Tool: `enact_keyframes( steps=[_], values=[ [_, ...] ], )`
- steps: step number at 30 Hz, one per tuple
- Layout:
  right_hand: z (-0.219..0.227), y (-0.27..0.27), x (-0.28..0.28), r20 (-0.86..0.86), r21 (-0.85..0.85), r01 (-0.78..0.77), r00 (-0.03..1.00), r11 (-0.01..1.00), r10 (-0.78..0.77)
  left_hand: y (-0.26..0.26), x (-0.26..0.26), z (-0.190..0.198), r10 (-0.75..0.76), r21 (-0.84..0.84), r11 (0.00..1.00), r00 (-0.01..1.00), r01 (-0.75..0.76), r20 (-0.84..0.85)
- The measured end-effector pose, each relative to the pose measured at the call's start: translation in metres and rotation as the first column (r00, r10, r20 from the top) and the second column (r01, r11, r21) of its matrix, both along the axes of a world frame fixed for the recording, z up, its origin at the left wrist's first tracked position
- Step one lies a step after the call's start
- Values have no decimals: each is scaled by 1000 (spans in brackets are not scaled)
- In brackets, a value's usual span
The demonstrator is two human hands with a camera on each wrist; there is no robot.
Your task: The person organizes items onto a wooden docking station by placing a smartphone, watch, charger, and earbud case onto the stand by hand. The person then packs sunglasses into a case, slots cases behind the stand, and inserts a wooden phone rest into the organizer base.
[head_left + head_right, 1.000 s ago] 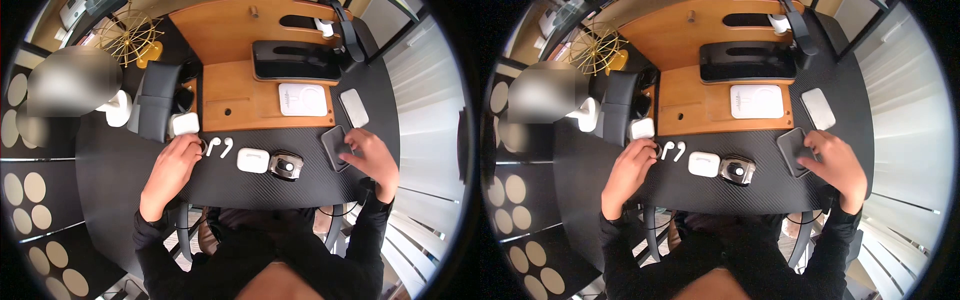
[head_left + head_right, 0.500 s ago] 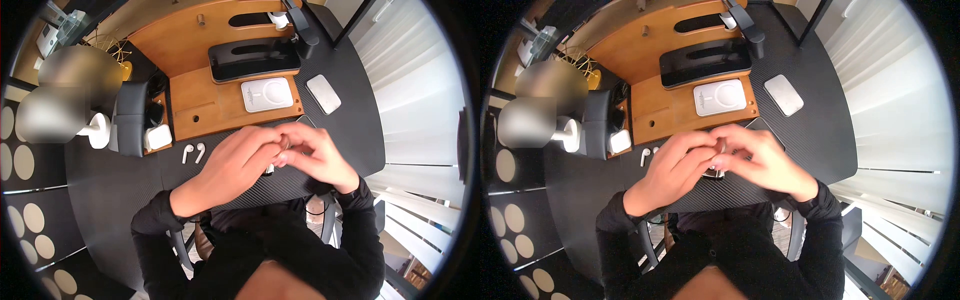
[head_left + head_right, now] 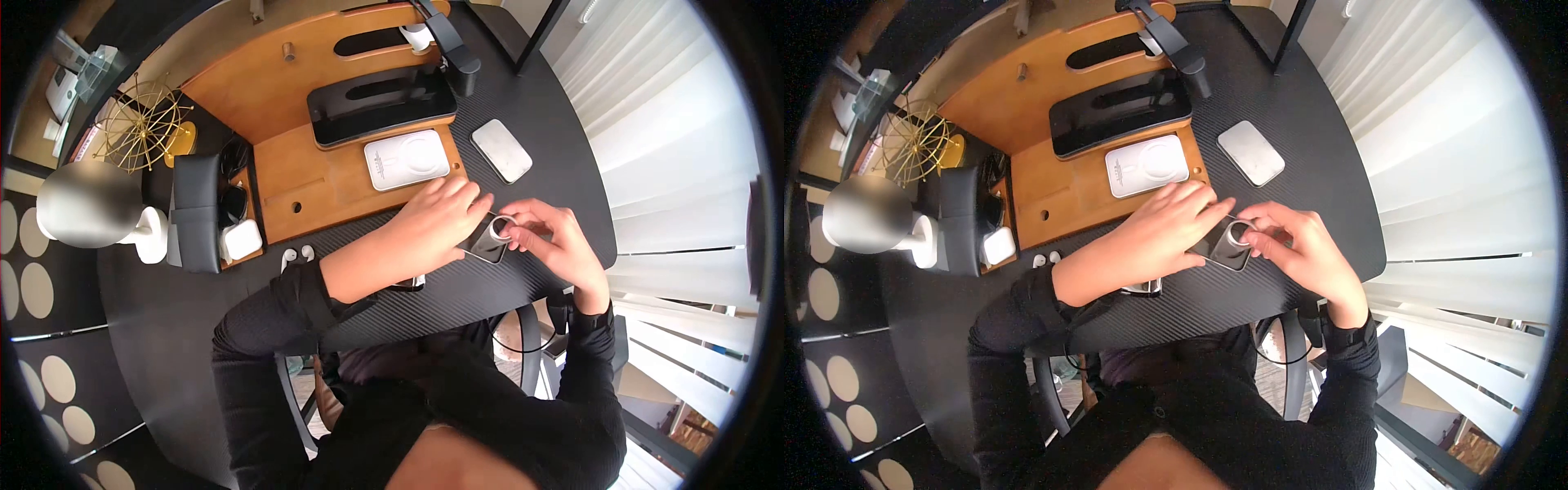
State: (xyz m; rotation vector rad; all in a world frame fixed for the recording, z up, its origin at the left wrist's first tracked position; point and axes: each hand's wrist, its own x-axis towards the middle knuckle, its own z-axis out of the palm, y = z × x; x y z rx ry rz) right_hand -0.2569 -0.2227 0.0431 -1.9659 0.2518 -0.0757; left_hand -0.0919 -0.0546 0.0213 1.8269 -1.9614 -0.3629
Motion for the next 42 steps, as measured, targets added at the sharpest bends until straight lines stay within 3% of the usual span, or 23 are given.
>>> enact_keyframes(
  steps=[2, 4, 5, 7, 8, 9, 10, 11, 12, 14, 16, 18, 20, 24, 27, 30, 33, 36, 38, 42],
  values=[
    [-3, 1, 1, -34, 6, 45, 998, 999, -45, 1, -3, 1, 53, -9, 999, 998, -53, -35],
    [3, 4, 5, -64, 4, 60, 996, 998, -60, 9, -6, 6, 282, 110, 959, 892, -260, -354],
    [5, 5, 9, -35, 122, 105, 994, 987, -101, 14, -7, 5, 288, 117, 958, 890, -263, -353],
    [13, 6, 16, 28, 305, 121, 990, 944, -136, 26, -3, 2, 280, -124, 922, 852, -367, -442],
    [22, 7, 22, 42, 333, 97, 992, 938, -117, 32, 0, 6, 286, -123, 920, 854, -371, -434],
    [28, 13, 30, 81, 325, 86, 990, 942, -118, 39, 2, 11, 328, 147, 928, 565, -341, -757],
    [32, 19, 38, 118, 319, 76, 986, 945, -119, 45, 5, 16, 401, 371, 909, 158, -190, -902],
    [31, 24, 47, 140, 284, 32, 987, 958, -75, 49, 8, 9, 383, 360, 912, 87, -198, -920],
    [29, 28, 56, 163, 247, -8, 986, 969, -34, 53, 8, 3, 384, 360, 911, 97, -202, -918],
    [25, 39, 74, 212, 124, -34, 977, 992, 7, 60, 5, -8, 253, 239, 891, -14, -387, -967],
    [19, 43, 86, 219, 156, -72, 975, 985, 37, 66, 8, -14, 240, 216, 880, 3, -423, -971],
    [7, 45, 91, 237, 165, -77, 971, 983, 37, 67, 8, -19, 244, 199, 808, 6, -555, -970],
    [-4, 47, 92, 236, 174, -82, 971, 981, 40, 68, 7, -15, 197, 168, 807, -11, -566, -980],
    [-13, 47, 94, 199, 213, -35, 980, 976, -9, 67, 8, -21, 201, 122, 821, 83, -558, -976],
    [-11, 49, 94, 191, 176, -11, 981, 984, -23, 66, 9, -18, 200, 115, 834, 100, -540, -975],
    [-13, 50, 93, 289, 29, -32, 957, 999, 22, 67, 7, -11, 210, 143, 840, 69, -523, -975],
    [-19, 48, 94, 464, -214, 4, 880, 977, 98, 69, 7, -5, 254, 166, 841, 105, -516, -962],
    [-17, 43, 95, 444, -116, -87, 886, 989, 130, 70, 7, -7, 269, 174, 848, 124, -500, -955],
    [-16, 45, 94, 448, -129, -107, 881, 986, 154, 71, 8, -15, 261, 100, 847, 245, -523, -934],
    [-14, 43, 94, 425, -168, -181, 874, 969, 237, 73, 9, -15, 299, 125, 852, 276, -509, -914]
  ],
)
